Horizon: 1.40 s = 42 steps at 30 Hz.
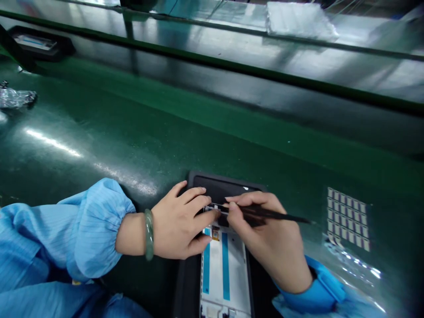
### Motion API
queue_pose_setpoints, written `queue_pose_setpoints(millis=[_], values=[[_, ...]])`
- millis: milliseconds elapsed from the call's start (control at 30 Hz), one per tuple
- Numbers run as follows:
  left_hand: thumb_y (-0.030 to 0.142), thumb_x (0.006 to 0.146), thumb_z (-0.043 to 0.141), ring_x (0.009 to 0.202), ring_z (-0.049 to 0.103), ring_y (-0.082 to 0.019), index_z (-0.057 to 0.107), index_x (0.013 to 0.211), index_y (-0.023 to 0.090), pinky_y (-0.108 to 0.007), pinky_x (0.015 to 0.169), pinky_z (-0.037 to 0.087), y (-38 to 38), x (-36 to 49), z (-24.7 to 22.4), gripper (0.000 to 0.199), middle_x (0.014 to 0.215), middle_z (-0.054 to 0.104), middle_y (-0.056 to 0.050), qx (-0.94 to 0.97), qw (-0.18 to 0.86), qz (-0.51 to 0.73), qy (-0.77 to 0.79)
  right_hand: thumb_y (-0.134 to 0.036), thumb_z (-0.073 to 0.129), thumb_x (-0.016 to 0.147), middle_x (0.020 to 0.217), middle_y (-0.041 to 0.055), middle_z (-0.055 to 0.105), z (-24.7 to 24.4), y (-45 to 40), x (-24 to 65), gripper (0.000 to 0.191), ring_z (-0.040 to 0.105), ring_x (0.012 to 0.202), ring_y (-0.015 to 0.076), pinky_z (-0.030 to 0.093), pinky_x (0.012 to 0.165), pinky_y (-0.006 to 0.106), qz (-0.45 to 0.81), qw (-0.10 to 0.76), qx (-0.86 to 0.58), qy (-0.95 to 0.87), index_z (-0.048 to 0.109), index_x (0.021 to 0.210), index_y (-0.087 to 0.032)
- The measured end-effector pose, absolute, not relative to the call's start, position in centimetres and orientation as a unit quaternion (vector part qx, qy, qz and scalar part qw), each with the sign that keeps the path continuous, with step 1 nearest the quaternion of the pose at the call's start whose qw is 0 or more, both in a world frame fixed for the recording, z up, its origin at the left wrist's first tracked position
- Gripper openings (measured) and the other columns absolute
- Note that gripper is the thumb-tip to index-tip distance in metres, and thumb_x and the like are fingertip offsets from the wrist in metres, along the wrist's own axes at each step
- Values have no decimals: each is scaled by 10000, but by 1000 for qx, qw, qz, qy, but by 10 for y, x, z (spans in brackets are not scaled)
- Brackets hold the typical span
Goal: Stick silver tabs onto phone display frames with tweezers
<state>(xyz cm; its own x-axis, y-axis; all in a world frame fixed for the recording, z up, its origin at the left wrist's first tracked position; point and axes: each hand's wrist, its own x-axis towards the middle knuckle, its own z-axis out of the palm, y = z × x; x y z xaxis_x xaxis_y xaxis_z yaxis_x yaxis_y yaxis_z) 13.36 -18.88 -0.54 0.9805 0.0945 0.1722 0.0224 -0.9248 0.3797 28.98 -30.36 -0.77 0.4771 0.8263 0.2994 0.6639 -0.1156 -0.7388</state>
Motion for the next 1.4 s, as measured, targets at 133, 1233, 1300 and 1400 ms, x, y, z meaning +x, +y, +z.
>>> queue_pose_setpoints(millis=[133,1233,1300,1400], values=[[366,867,461,1238,404,-293,507,1236,165,-541,1012,317,-189,133,-6,423,1227,544,-114,975,195,99,30,-238,600,832,798,23,660,-6,-303,295,115,676,679,181,559,535,249,166,491,-732,-443,486,842,-234],[371,850,515,1228,417,-282,483,1236,220,-534,1022,307,-189,123,-12,416,1214,528,-99,976,200,84,29,-232,731,763,795,12,666,-15,-305,288,218,681,792,200,604,698,346,116,742,-621,-226,536,858,-206],[334,840,544,1240,402,-296,486,1228,204,-562,1030,284,-192,122,-5,413,1244,500,-120,979,178,90,42,-222,742,747,799,20,676,-9,-306,292,236,683,768,198,599,698,342,75,766,-608,-197,539,864,-200],[296,828,579,1242,386,-318,562,1095,159,-579,1040,249,-210,129,8,300,1265,482,-137,984,134,118,3,-211,746,720,757,12,681,6,-308,300,256,682,700,188,595,651,326,-18,791,-581,-191,533,861,-189]])
